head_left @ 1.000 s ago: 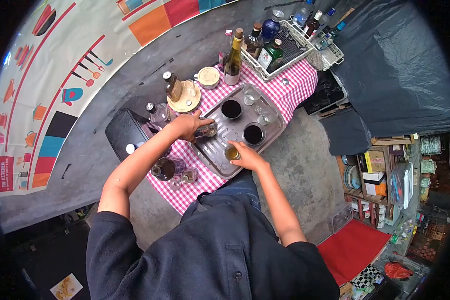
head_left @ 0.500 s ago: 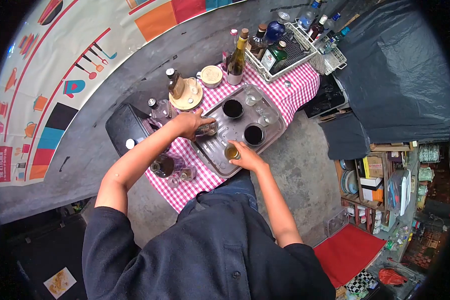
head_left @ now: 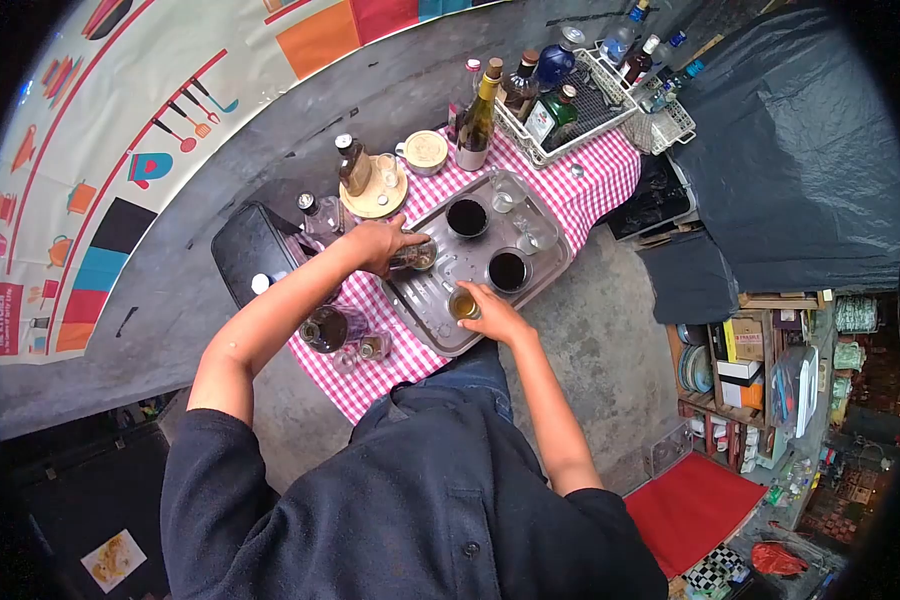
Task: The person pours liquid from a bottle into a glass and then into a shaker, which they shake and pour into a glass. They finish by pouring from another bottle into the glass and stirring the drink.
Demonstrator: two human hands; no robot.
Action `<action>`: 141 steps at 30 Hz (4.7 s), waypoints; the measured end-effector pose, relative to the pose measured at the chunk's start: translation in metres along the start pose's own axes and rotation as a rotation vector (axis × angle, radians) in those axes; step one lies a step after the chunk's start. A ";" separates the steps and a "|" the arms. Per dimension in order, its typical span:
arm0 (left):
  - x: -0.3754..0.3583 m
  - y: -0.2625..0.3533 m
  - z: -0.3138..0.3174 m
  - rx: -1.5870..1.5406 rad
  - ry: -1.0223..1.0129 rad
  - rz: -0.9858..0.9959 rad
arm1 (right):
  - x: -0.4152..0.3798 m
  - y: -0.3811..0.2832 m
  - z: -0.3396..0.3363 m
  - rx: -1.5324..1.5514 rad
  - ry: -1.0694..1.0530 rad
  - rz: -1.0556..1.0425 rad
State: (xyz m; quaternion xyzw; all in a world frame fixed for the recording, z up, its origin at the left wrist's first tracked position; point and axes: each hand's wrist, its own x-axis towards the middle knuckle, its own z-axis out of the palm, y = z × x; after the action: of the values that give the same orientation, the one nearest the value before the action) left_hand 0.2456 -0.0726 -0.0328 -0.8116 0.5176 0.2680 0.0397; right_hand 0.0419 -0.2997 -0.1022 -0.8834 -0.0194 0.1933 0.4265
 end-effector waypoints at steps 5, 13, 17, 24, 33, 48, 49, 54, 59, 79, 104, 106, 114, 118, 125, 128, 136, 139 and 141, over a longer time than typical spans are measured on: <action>-0.001 0.000 -0.004 -0.009 -0.009 -0.004 | 0.000 -0.002 -0.001 -0.001 0.001 -0.003; -0.003 -0.006 0.000 -0.019 0.025 -0.024 | 0.000 -0.003 -0.002 0.005 -0.003 -0.003; -0.008 -0.005 -0.002 -0.020 0.010 -0.034 | 0.000 -0.003 -0.003 0.014 -0.015 0.015; -0.016 -0.004 -0.001 0.011 -0.013 -0.050 | 0.000 -0.004 -0.003 0.014 -0.007 0.004; -0.015 0.006 -0.007 0.030 -0.071 -0.066 | 0.000 -0.004 -0.003 0.024 -0.028 0.025; -0.005 0.000 -0.014 0.003 -0.012 -0.029 | -0.001 -0.003 -0.003 0.033 -0.018 0.022; -0.005 -0.002 -0.012 0.006 -0.006 -0.033 | -0.001 -0.004 -0.003 0.034 -0.019 0.022; -0.013 -0.004 -0.009 0.049 -0.024 -0.047 | 0.000 -0.001 -0.002 0.054 -0.023 0.018; -0.024 -0.001 -0.009 0.056 -0.014 -0.053 | -0.001 -0.002 -0.002 0.040 -0.004 -0.006; -0.006 0.005 -0.022 0.043 -0.096 -0.073 | -0.002 -0.002 -0.001 0.062 0.007 0.003; -0.006 0.003 -0.018 0.054 -0.073 -0.003 | -0.001 -0.001 -0.001 0.064 0.000 0.007; -0.007 -0.001 -0.018 0.033 -0.056 -0.021 | -0.001 -0.001 -0.001 0.069 -0.005 0.007; -0.019 -0.004 -0.011 0.078 -0.068 -0.023 | -0.003 -0.007 -0.005 0.056 -0.011 0.016; -0.016 0.001 -0.015 0.056 -0.102 -0.035 | -0.002 -0.008 -0.006 0.073 -0.026 0.028; 0.001 0.003 -0.023 0.076 -0.103 -0.034 | -0.001 -0.006 -0.005 0.067 -0.024 0.020; 0.004 -0.001 -0.024 0.055 -0.095 -0.047 | -0.001 -0.005 -0.005 0.062 -0.021 0.016; -0.007 0.000 -0.018 0.127 -0.082 -0.016 | 0.000 -0.003 -0.004 0.047 -0.019 0.006; -0.011 0.011 -0.020 0.083 -0.117 -0.039 | 0.000 -0.002 -0.004 0.060 -0.023 0.006; -0.007 0.015 -0.022 0.089 -0.140 -0.041 | 0.000 -0.003 -0.004 0.056 -0.023 0.000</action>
State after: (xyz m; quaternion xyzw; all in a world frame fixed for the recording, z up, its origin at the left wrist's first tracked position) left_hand 0.2393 -0.0808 -0.0076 -0.7986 0.5083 0.3000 0.1175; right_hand 0.0439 -0.3010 -0.0975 -0.8687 -0.0189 0.2041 0.4509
